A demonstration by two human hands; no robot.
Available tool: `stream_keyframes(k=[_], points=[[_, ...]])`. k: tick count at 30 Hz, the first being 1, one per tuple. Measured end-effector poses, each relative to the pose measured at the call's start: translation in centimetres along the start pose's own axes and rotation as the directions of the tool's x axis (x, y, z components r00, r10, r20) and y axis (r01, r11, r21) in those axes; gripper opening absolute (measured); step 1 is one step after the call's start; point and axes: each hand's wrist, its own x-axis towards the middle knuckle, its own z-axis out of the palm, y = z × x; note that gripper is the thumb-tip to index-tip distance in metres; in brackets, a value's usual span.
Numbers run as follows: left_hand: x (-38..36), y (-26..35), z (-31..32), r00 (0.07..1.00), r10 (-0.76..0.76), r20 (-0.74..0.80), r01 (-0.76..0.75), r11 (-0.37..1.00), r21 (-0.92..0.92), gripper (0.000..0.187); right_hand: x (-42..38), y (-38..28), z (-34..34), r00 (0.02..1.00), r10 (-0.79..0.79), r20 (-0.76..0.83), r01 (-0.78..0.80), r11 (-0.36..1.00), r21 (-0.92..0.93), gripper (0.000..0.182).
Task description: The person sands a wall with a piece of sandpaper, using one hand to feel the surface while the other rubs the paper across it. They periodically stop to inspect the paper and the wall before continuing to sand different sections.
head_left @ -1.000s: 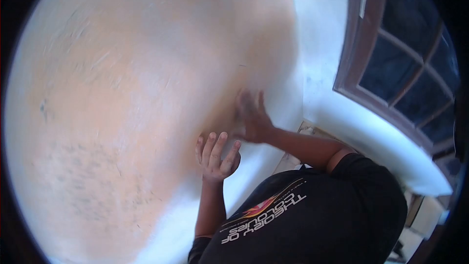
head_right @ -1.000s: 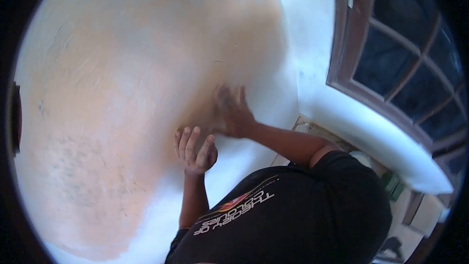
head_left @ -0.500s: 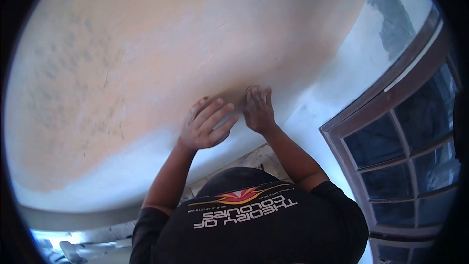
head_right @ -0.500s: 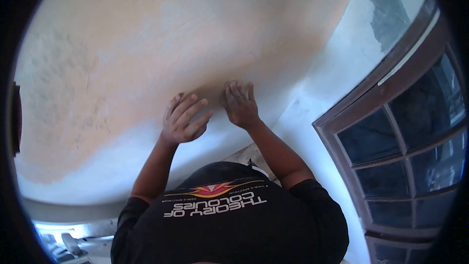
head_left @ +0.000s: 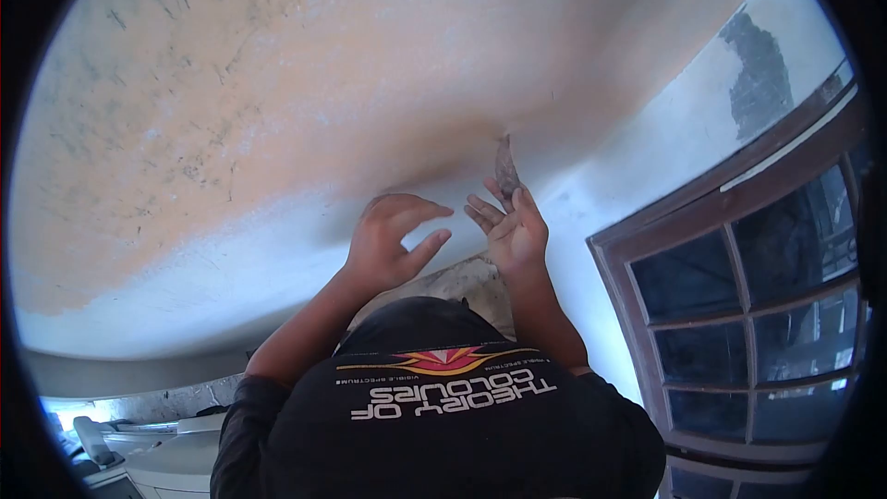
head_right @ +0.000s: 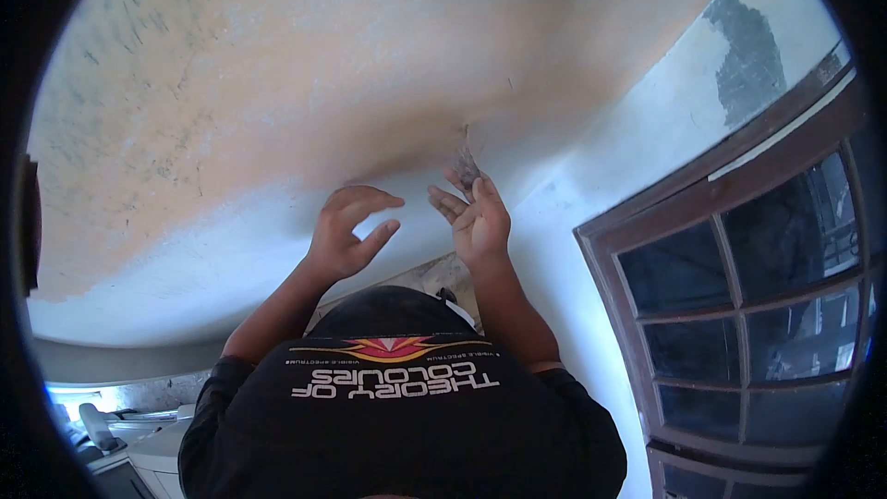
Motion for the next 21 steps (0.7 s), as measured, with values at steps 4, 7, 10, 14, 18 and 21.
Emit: stream_keyframes(k=[4,7,10,14,18,21], points=[[-0.3,-0.8,2.6,0.867,-0.449,0.216,0.494,0.726,-0.479,0.03,-1.7,0.5,-0.3,0.972,0.214,0.101,-0.227,0.963,0.147,0.032],[0.0,-1.2,4.0,0.76,-0.58,0.292,0.608,0.478,-0.633,0.031,-2.6,1.2,-0.7,0.936,0.286,0.207,-0.309,0.947,0.09,0.032],[-0.3,-2.0,4.3,0.73,-0.621,0.286,0.614,0.412,-0.673,0.028,-3.2,2.2,-0.4,0.926,0.321,0.198,-0.311,0.947,-0.079,0.029],[-1.0,-2.4,4.5,0.729,-0.636,0.255,0.608,0.428,-0.669,0.024,-4.4,2.3,0.1,0.955,0.261,0.141,-0.203,0.921,-0.332,0.025],[-1.8,-2.9,5.4,0.716,-0.647,0.265,0.658,0.497,-0.566,0.023,-4.3,2.0,-1.3,0.971,0.228,0.075,-0.147,0.81,-0.568,0.02],[-1.9,-2.5,5.8,0.807,-0.569,0.16,0.554,0.633,-0.541,0.022,-3.7,2.3,-1.7,0.969,0.23,0.087,-0.13,0.778,-0.615,0.02]])
